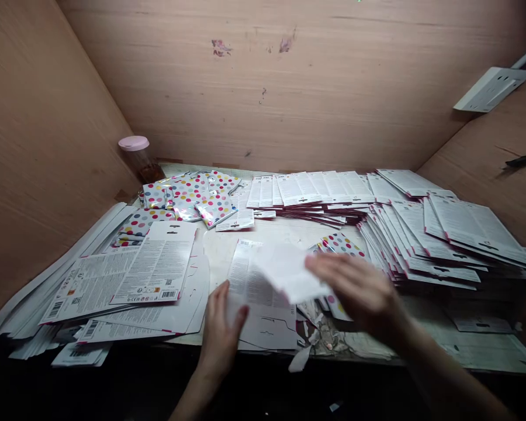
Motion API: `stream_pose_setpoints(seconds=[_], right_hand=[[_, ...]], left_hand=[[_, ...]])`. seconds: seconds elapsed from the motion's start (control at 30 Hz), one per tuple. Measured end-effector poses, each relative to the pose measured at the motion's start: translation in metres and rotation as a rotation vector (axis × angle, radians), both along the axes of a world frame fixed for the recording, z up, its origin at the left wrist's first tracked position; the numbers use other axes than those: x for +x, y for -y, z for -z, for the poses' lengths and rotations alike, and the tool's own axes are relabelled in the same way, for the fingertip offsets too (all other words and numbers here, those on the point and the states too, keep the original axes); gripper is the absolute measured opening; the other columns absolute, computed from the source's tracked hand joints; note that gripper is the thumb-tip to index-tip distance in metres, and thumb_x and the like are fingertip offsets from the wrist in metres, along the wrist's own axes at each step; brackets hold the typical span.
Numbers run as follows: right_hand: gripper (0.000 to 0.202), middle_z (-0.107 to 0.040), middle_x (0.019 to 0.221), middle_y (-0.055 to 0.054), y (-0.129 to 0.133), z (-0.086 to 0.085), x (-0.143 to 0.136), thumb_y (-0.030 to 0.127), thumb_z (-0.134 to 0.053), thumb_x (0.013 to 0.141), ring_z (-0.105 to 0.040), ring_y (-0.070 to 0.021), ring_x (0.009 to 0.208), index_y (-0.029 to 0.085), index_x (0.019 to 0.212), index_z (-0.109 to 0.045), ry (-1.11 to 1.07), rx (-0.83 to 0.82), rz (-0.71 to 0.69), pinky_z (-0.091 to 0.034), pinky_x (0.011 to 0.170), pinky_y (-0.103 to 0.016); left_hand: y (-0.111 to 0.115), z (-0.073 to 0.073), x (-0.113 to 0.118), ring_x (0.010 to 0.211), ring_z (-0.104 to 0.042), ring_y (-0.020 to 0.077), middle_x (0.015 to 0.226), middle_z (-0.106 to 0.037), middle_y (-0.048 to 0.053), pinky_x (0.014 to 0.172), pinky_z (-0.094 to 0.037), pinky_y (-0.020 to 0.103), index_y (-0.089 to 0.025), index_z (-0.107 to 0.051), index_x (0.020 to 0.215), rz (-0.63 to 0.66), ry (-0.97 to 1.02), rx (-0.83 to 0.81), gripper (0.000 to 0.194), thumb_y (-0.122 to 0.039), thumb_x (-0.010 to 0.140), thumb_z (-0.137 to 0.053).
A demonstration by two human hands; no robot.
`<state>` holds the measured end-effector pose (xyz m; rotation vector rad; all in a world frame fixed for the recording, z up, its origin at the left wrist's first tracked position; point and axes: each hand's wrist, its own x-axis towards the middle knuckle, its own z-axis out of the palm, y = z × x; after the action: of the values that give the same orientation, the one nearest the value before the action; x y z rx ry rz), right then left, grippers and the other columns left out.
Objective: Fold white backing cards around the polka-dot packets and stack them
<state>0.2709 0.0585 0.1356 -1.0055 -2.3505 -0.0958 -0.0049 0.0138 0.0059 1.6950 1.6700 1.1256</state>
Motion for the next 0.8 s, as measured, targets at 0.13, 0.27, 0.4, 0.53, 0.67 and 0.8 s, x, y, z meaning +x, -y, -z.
stream_pose_setpoints(seconds=[0.13, 0.27, 0.4, 0.53, 0.67, 0.8], right_hand=[[0.038, -0.062, 0.129, -0.008, -0.104, 0.009, 0.049, 0.016, -0.038, 0.097, -0.050, -0.0301, 0.123, 0.023, 0.126, -0.061, 0.022, -0.018, 0.501, -0.039, 0.100, -0.059], [0.042, -0.049, 0.141, -0.015, -0.172, 0.040, 0.064, 0.013, -0.040, 0.093, -0.030, -0.0366, 0.137, 0.014, 0.133, -0.053, 0.079, -0.144, 0.654, -0.018, 0.109, -0.066], [0.054, -0.033, 0.150, -0.021, -0.138, 0.056, 0.032, 0.021, -0.052, 0.090, -0.023, -0.0422, 0.139, 0.013, 0.142, -0.041, -0.009, -0.190, 0.647, -0.018, 0.107, -0.069], [0.029, -0.065, 0.103, -0.013, -0.023, 0.069, -0.021, 0.042, -0.051, 0.093, -0.063, -0.0277, 0.097, 0.019, 0.107, -0.063, -0.589, -0.667, 0.313, -0.052, 0.084, -0.047], [0.038, -0.069, 0.091, -0.011, 0.069, 0.084, -0.069, 0.051, -0.059, 0.088, -0.068, -0.0185, 0.066, 0.015, 0.099, -0.064, -1.373, -1.543, 0.003, -0.054, 0.059, -0.032], [0.035, -0.071, 0.098, -0.006, 0.084, 0.092, -0.095, 0.032, -0.077, 0.076, -0.068, -0.0125, 0.082, 0.016, 0.105, -0.066, -2.052, -1.423, 0.072, -0.053, 0.078, -0.024]], left_hand=[[-0.004, 0.018, 0.030, 0.112, -0.044, 0.0426, 0.122, -0.048, 0.022, 0.088, -0.039, 0.064, -0.012, -0.044, 0.134, -0.116, -0.461, 0.018, 0.089, -0.063, 0.066, -0.071], [-0.007, 0.011, 0.046, 0.096, -0.049, 0.0381, 0.102, -0.053, 0.019, 0.080, -0.042, 0.057, -0.010, -0.052, 0.113, -0.170, -0.560, -0.012, 0.063, -0.053, 0.070, -0.070], [-0.012, 0.002, 0.039, 0.088, -0.054, 0.0351, 0.085, -0.053, 0.008, 0.078, -0.044, 0.053, -0.021, -0.047, 0.084, -0.189, -0.227, -0.103, 0.044, -0.046, 0.063, -0.076], [-0.012, -0.003, 0.031, 0.072, -0.062, 0.0228, 0.077, -0.055, 0.001, 0.067, -0.052, 0.038, -0.024, -0.040, 0.089, -0.193, 0.047, -0.135, 0.026, -0.043, 0.084, -0.058], [-0.004, -0.015, 0.039, 0.095, -0.067, 0.0204, 0.103, -0.065, 0.005, 0.085, -0.054, 0.037, -0.025, -0.041, 0.113, -0.163, 0.644, -0.117, 0.037, -0.038, 0.085, -0.062], [0.008, -0.025, 0.049, 0.102, -0.066, 0.0206, 0.113, -0.065, 0.006, 0.093, -0.051, 0.037, -0.024, -0.043, 0.122, -0.082, 0.775, -0.162, 0.052, -0.032, 0.079, -0.071]])
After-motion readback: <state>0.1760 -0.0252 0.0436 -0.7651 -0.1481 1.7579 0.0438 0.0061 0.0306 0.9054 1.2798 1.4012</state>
